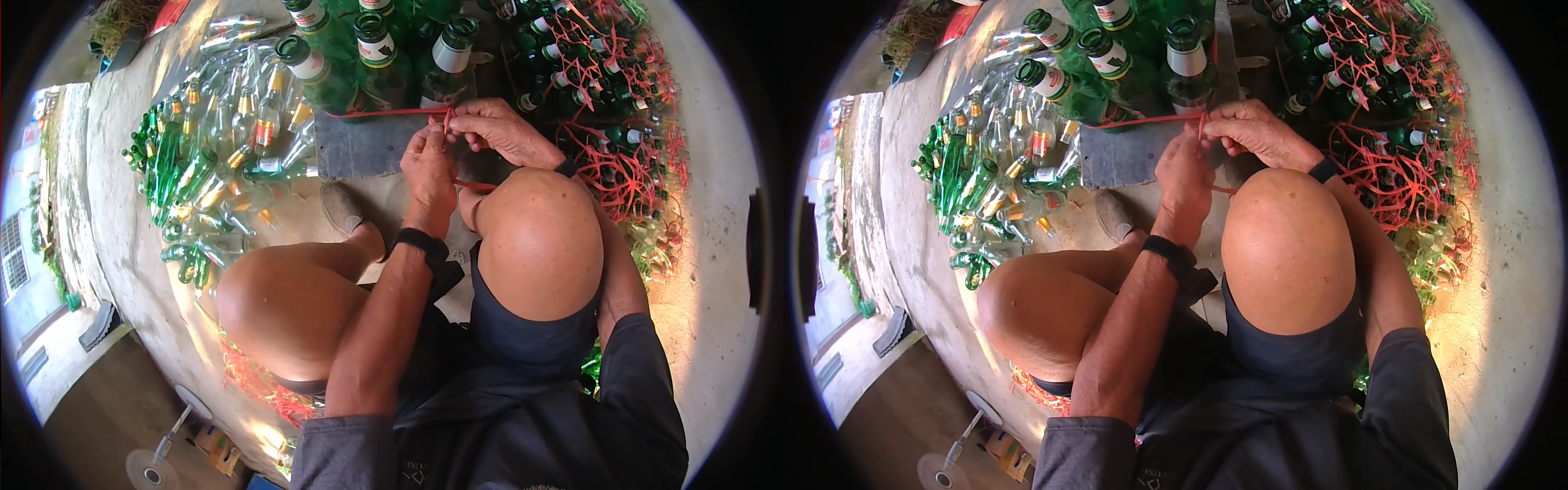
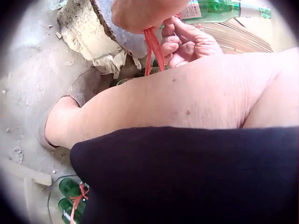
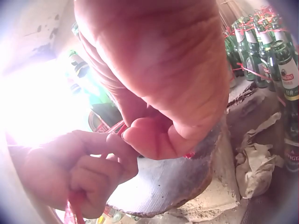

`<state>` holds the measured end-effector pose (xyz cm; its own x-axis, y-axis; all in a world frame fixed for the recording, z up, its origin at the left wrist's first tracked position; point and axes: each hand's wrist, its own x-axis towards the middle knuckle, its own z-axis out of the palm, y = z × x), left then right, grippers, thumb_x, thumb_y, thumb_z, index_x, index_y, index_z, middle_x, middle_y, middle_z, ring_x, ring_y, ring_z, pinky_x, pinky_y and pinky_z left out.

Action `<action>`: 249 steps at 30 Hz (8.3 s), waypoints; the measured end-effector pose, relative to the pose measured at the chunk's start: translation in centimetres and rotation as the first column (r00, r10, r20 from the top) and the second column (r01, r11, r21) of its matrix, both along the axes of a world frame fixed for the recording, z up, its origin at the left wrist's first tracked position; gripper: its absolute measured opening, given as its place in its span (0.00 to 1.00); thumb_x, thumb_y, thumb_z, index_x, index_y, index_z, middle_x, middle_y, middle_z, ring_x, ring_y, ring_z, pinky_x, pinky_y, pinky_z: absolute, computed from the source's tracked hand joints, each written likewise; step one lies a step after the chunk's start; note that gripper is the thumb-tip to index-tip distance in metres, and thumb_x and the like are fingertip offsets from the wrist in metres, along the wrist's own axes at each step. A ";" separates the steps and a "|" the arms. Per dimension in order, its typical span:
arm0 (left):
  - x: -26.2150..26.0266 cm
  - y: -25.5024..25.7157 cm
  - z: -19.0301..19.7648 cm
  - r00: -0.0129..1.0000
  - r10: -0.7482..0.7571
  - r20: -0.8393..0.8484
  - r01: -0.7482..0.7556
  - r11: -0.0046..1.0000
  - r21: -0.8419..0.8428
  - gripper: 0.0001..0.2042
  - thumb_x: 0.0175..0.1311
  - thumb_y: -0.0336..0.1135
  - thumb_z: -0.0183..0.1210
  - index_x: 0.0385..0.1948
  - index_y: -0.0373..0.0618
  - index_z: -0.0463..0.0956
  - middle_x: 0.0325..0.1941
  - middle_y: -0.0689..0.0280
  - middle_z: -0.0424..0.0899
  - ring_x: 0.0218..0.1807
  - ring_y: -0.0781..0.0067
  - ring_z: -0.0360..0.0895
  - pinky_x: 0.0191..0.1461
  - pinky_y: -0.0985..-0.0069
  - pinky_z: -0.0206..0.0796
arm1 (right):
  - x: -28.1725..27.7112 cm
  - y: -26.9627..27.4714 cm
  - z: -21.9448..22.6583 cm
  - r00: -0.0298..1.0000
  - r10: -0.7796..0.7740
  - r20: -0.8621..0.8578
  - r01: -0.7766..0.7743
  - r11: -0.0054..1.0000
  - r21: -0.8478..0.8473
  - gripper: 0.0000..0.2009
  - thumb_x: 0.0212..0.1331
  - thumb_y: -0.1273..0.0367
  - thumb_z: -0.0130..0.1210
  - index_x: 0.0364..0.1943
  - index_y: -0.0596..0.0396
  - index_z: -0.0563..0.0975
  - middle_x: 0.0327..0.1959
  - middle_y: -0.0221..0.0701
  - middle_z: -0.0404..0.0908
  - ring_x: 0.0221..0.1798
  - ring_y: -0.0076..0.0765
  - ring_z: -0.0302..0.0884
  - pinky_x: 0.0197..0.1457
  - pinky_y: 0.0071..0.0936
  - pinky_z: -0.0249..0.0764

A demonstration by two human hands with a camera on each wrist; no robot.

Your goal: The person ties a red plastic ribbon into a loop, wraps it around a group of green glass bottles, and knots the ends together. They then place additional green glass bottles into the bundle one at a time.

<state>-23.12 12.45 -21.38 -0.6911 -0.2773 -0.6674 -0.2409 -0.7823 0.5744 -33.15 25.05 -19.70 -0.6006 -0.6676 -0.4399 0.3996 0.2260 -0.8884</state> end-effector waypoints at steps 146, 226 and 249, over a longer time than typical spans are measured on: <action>-2.0 -4.1 1.0 0.937 -0.317 0.148 0.343 0.915 -0.211 0.09 0.60 0.30 0.71 0.38 0.37 0.83 0.29 0.68 0.81 0.21 0.82 0.70 0.21 0.82 0.58 | -0.2 0.0 -2.9 0.919 -0.273 0.286 0.300 0.952 -0.056 0.10 0.70 0.61 0.56 0.38 0.51 0.80 0.29 0.19 0.68 0.32 0.19 0.68 0.33 0.21 0.69; 1.8 -6.3 10.6 0.739 -0.639 0.213 0.559 0.404 -0.724 0.12 0.65 0.33 0.54 0.29 0.33 0.81 0.22 0.61 0.82 0.23 0.76 0.79 0.27 0.76 0.70 | 1.1 5.6 13.4 0.918 -0.031 -0.395 0.096 0.985 0.144 0.10 0.68 0.64 0.58 0.37 0.56 0.81 0.28 0.22 0.78 0.31 0.15 0.74 0.36 0.16 0.73; -4.2 -11.7 20.7 0.850 -0.495 -0.181 -0.191 0.031 -0.981 0.14 0.66 0.32 0.63 0.49 0.34 0.81 0.33 0.61 0.87 0.28 0.81 0.80 0.32 0.79 0.73 | -11.0 -5.8 21.7 0.334 0.064 -0.941 0.155 0.980 0.121 0.12 0.62 0.67 0.60 0.45 0.60 0.80 0.28 0.25 0.77 0.31 0.23 0.74 0.37 0.28 0.73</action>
<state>-27.34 0.75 -0.65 -0.8621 -0.2465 0.4428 0.2267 0.5939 0.7719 -44.17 19.26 2.00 -0.7128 -0.6111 0.3443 -0.6579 0.4124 -0.6301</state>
